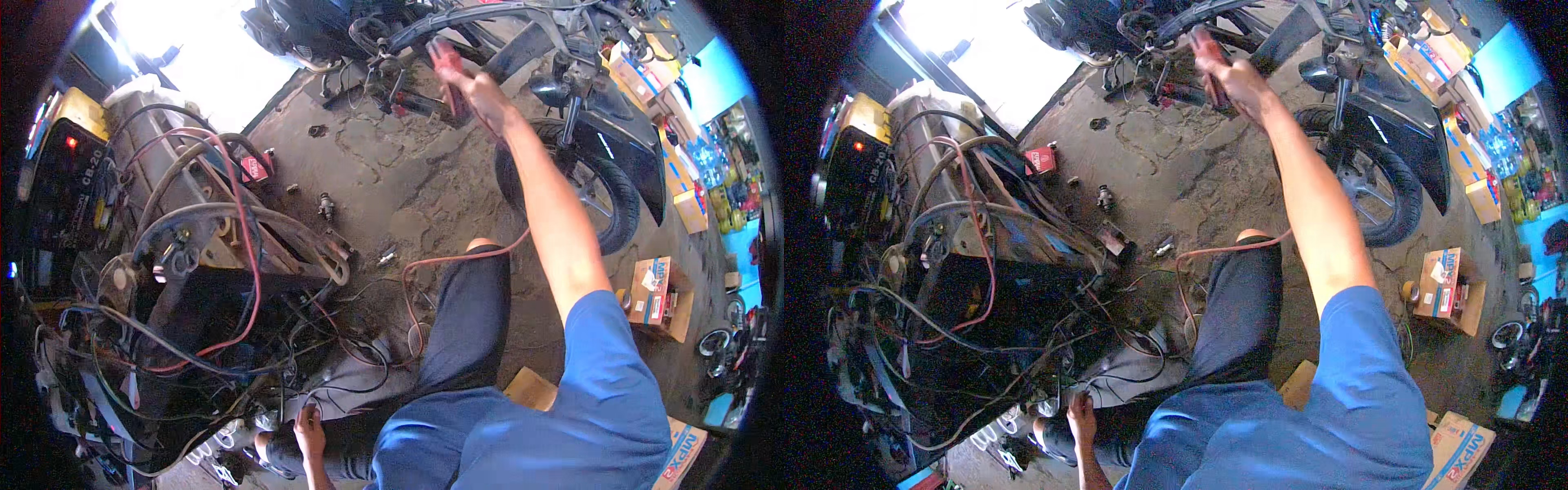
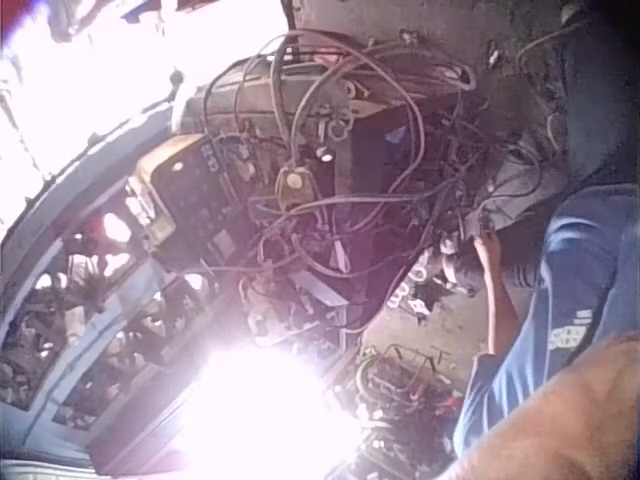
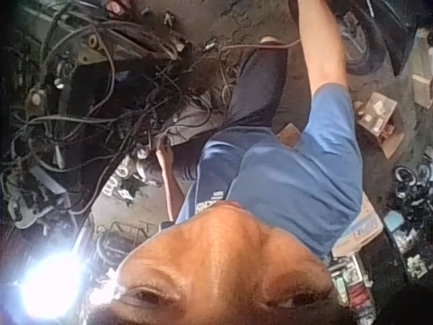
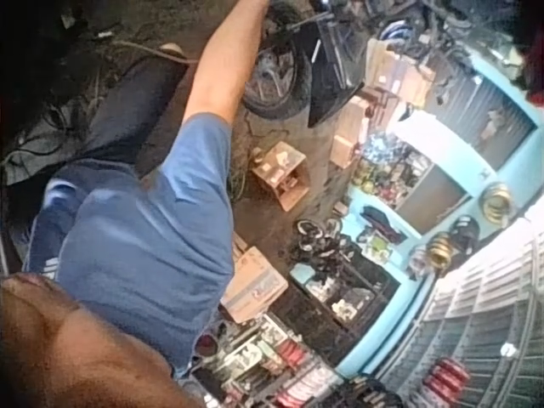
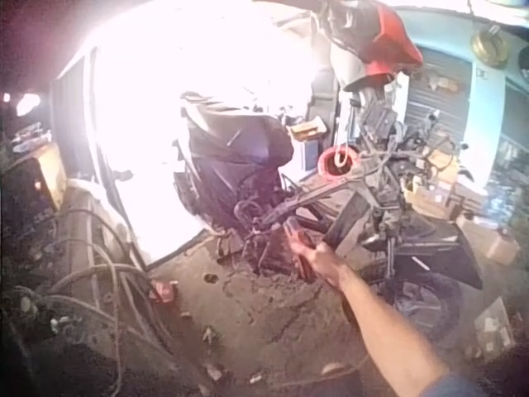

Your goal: The recorder prepares a welding machine and wires, then performs welding on parts of a motorcycle frame.

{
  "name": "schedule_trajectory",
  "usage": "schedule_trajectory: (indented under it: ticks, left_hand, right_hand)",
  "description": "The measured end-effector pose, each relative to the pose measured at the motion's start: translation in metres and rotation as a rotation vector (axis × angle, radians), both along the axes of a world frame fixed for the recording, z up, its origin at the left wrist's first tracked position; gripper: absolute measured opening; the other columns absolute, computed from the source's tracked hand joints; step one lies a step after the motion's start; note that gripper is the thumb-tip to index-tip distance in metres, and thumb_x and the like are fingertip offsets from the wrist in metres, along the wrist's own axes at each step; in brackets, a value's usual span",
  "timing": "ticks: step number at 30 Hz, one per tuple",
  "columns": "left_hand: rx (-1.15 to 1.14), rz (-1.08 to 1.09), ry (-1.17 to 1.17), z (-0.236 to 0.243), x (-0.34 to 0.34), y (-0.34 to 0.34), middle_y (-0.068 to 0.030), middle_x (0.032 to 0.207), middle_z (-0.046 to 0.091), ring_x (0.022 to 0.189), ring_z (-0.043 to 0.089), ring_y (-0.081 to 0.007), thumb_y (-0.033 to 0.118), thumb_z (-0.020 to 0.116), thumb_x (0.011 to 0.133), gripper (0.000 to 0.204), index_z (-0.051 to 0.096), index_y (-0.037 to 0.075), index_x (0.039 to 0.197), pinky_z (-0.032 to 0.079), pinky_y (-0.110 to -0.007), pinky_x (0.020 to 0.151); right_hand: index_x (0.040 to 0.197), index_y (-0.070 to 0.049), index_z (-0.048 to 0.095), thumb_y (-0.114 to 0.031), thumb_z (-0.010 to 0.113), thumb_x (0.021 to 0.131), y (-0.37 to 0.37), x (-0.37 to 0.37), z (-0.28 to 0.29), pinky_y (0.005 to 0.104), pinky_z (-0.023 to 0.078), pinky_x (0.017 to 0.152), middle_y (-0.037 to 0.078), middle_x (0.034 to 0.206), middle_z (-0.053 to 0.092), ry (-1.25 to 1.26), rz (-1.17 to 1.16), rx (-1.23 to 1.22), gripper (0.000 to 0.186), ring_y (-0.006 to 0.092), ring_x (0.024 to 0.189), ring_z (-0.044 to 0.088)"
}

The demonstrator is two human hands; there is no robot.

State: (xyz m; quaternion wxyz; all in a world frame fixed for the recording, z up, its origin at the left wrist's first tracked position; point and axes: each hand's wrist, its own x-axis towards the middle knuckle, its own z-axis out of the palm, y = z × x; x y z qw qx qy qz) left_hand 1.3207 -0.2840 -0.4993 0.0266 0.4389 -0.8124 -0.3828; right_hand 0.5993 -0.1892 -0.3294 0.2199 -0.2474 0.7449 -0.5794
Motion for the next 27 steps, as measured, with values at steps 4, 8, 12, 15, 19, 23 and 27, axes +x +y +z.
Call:
schedule_trajectory:
  ticks: [4, 8, 12, 15, 19, 23, 27]
  left_hand:
    - [-0.064, -0.026, -0.054, 0.011, -0.016, 0.018, -0.0165, 0.094, 0.065, 0.090, 0.062, -0.0366, 0.010, 0.059, 0.088, 0.017, 0.063, 0.000, 0.101, 0.049, -0.043, 0.079]
    - [-0.070, -0.051, -0.025, 0.018, -0.029, 0.005, -0.0159, 0.093, 0.064, 0.089, 0.062, -0.0355, 0.010, 0.059, 0.088, 0.016, 0.062, 0.001, 0.100, 0.049, -0.043, 0.078]
    - [-0.086, -0.096, -0.056, 0.022, -0.039, -0.015, -0.0165, 0.095, 0.065, 0.085, 0.063, -0.0331, 0.010, 0.060, 0.088, 0.017, 0.062, -0.001, 0.102, 0.050, -0.040, 0.076]
    - [-0.043, -0.060, -0.025, 0.022, -0.044, -0.020, -0.0168, 0.095, 0.066, 0.088, 0.063, -0.0326, 0.008, 0.060, 0.087, 0.019, 0.063, -0.001, 0.104, 0.050, -0.040, 0.077]
    - [-0.147, -0.209, -0.074, 0.018, -0.046, -0.018, -0.0163, 0.093, 0.065, 0.084, 0.063, -0.0333, 0.007, 0.061, 0.087, 0.015, 0.062, -0.001, 0.099, 0.050, -0.041, 0.076]
    - [-0.078, -0.195, -0.116, 0.013, -0.044, -0.013, -0.0162, 0.092, 0.065, 0.085, 0.062, -0.0346, 0.008, 0.062, 0.086, 0.013, 0.064, 0.000, 0.096, 0.049, -0.042, 0.078]
    - [-0.035, -0.170, -0.122, 0.010, -0.046, -0.008, -0.0164, 0.093, 0.066, 0.087, 0.063, -0.0353, 0.010, 0.062, 0.086, 0.015, 0.065, 0.000, 0.096, 0.050, -0.042, 0.078]
  right_hand:
    - [0.108, -0.001, 0.064, -0.047, 0.065, 0.088, -0.007, -0.034, 0.016, 0.0299, 0.049, 0.073, 0.004, 0.086, 0.065, 0.047, 0.035, -0.020, 0.051, 0.0153, 0.081, 0.063]
    - [0.113, -0.009, 0.065, -0.049, 0.064, 0.088, -0.031, -0.036, 0.029, 0.0341, 0.048, 0.078, 0.006, 0.089, 0.067, 0.769, -0.062, 0.218, 0.048, 0.0183, 0.085, 0.064]
    - [0.113, -0.010, 0.066, -0.052, 0.062, 0.087, -0.023, -0.027, 0.013, 0.0361, 0.047, 0.083, 0.010, 0.094, 0.068, 0.731, 0.000, 0.073, 0.049, 0.0233, 0.089, 0.064]
    - [0.116, -0.010, 0.066, -0.056, 0.062, 0.084, 0.001, -0.019, -0.032, 0.0383, 0.047, 0.088, 0.016, 0.101, 0.069, 0.575, -0.051, 0.330, 0.056, 0.0271, 0.098, 0.065]
    - [0.094, -0.006, 0.070, -0.055, 0.064, 0.082, 0.045, 0.003, -0.114, 0.0402, 0.049, 0.080, 0.017, 0.088, 0.070, 0.256, -0.261, 0.345, 0.050, 0.0304, 0.089, 0.068]
    - [0.084, -0.005, 0.069, -0.052, 0.065, 0.082, 0.076, 0.004, -0.165, 0.0391, 0.048, 0.073, 0.014, 0.079, 0.069, 0.099, -0.203, 0.504, 0.048, 0.0280, 0.078, 0.067]
    - [0.078, -0.003, 0.066, -0.046, 0.065, 0.086, 0.078, -0.004, -0.198, 0.0347, 0.046, 0.065, 0.008, 0.070, 0.065, -0.026, -0.212, 0.400, 0.044, 0.0195, 0.067, 0.063]
